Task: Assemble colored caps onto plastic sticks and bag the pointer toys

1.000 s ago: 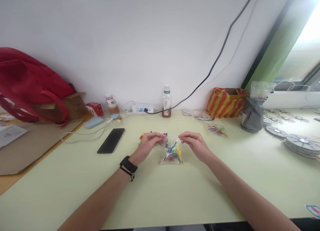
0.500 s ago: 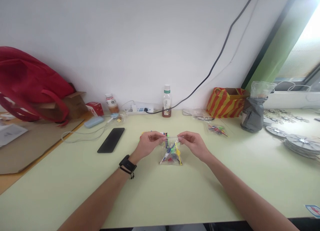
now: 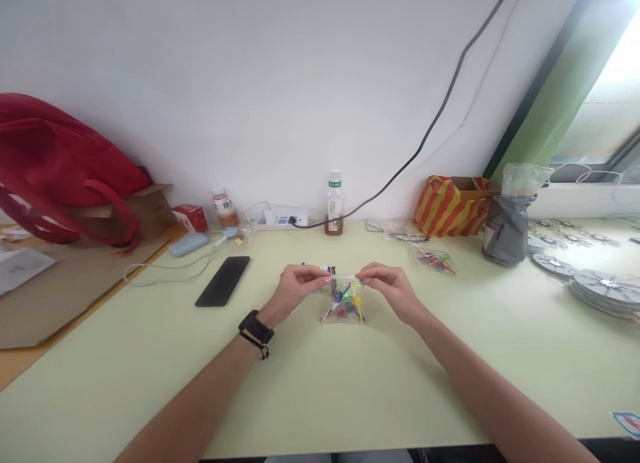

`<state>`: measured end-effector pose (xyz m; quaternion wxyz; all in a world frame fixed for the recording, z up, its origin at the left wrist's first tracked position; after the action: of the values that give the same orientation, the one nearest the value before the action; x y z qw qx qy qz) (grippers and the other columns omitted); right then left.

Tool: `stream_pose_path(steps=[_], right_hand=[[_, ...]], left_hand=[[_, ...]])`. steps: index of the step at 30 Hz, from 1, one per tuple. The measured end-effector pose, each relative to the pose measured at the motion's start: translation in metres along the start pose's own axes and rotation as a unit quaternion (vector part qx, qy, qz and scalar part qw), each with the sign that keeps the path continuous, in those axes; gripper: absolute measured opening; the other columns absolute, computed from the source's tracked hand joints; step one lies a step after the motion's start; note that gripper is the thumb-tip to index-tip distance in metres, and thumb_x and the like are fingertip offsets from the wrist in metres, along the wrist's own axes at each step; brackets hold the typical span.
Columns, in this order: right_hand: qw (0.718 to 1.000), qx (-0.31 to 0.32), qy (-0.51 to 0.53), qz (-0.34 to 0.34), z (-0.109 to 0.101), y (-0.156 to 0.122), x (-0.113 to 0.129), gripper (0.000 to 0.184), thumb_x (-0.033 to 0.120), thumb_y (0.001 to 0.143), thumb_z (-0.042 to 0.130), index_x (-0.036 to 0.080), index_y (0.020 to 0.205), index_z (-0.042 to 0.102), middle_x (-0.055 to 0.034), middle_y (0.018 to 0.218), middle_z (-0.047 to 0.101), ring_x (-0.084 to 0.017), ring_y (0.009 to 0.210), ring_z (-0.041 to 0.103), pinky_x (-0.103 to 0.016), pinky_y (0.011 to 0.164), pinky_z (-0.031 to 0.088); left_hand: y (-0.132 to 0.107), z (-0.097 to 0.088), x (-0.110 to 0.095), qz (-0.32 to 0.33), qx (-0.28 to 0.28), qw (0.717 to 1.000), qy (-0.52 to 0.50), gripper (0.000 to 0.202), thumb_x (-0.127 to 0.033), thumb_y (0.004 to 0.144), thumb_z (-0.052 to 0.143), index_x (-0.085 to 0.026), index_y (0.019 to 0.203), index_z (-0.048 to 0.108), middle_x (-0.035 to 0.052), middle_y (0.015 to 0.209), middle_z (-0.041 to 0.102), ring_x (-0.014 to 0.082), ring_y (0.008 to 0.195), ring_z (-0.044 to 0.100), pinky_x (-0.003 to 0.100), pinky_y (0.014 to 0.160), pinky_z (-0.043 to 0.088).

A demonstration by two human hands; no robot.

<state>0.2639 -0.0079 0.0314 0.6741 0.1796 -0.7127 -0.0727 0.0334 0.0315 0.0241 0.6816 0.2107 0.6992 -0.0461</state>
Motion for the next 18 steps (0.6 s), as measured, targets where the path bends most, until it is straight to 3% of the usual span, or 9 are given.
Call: stream_pose_path(steps=[4,9,13,18], right_hand=[[0.999,-0.008,-0.041,-0.008,0.002,0.001,-0.003,0.028,0.044,0.086,0.076,0.024,0.106,0.078,-0.0060,0.095,0.073,-0.021,0.087,0.068,-0.037,0.083,0.056],[0.997,-0.009,-0.072,0.001,0.007,0.001,-0.012,0.028,0.049,0.090,0.071,0.022,0.094,0.076,-0.0065,0.093,0.075,-0.021,0.085,0.069,-0.037,0.080,0.058],[0.999,-0.035,-0.025,0.010,0.005,0.000,-0.014,0.026,0.045,0.085,0.077,0.022,0.096,0.079,-0.0058,0.090,0.077,-0.021,0.082,0.070,-0.036,0.077,0.058],[0.997,-0.017,-0.055,-0.061,0.005,-0.002,-0.006,0.018,0.038,0.090,0.070,0.025,0.092,0.082,-0.0078,0.093,0.077,-0.023,0.089,0.071,-0.038,0.079,0.056]], left_hand=[[-0.001,0.007,-0.006,0.027,0.008,0.999,0.043,0.035,-0.036,0.079,0.086,-0.016,0.107,0.081,0.0103,0.101,0.081,0.0212,0.089,0.074,0.033,0.086,0.060],[-0.001,0.010,-0.013,0.081,0.004,0.981,0.175,0.023,-0.038,0.090,0.074,-0.017,0.094,0.082,0.0071,0.088,0.080,0.0185,0.080,0.072,0.029,0.076,0.058],[0.000,0.008,-0.011,0.067,-0.001,0.992,0.109,0.021,-0.035,0.085,0.079,-0.016,0.094,0.083,0.0086,0.090,0.081,0.0202,0.082,0.073,0.030,0.077,0.059],[-0.001,0.006,-0.008,0.044,-0.008,0.998,0.052,0.015,-0.030,0.083,0.078,-0.017,0.087,0.085,0.0093,0.089,0.081,0.0212,0.085,0.074,0.030,0.079,0.060]])
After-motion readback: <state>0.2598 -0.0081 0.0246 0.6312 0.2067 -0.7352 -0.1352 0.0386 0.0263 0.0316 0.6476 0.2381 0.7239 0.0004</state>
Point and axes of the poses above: each hand's wrist, its own y-axis towards the middle knuckle, its own z-axis out of the palm, x = y × z, the point moved 5 cm from there along y, towards the middle knuckle
